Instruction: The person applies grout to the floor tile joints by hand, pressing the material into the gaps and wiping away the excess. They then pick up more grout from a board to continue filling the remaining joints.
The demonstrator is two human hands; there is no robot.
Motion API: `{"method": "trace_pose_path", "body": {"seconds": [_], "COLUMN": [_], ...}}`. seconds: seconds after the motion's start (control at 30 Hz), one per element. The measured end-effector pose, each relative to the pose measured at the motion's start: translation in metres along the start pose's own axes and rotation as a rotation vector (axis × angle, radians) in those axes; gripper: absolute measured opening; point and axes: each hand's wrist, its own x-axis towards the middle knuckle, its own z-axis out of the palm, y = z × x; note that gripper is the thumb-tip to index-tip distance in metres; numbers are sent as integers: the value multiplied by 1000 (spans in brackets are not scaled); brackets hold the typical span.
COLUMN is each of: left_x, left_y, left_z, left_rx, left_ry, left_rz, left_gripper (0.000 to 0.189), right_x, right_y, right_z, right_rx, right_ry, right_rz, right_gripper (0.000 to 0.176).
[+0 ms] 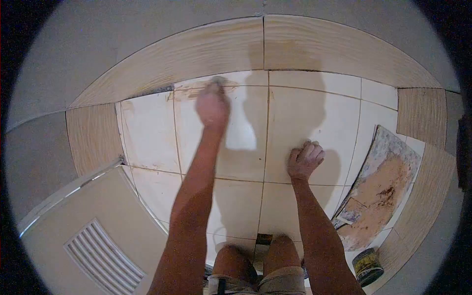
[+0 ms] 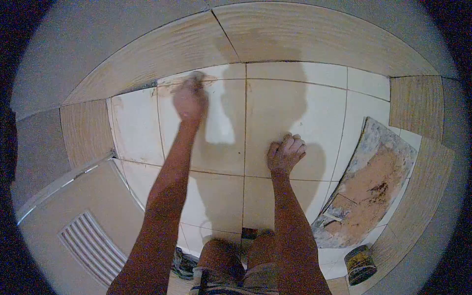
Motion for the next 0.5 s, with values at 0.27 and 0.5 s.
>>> {"method": "trace_pose_path", "body": {"seconds": [0.27,0.5], "left_x": [9,-5], "left_y": [-50,1], "left_z": [-29,6], "left_rx": [14,35], "left_ry": [-149,20], "left_rz": [-1,165], "left_gripper": [26,23], "right_x": [-4,-1], "right_y": [1,0], "right_z": [1,-3], "right_rx": [-32,69], "right_ry": [-20,-15], "right_rz": [-6,18], "right_gripper": [35,33]}}
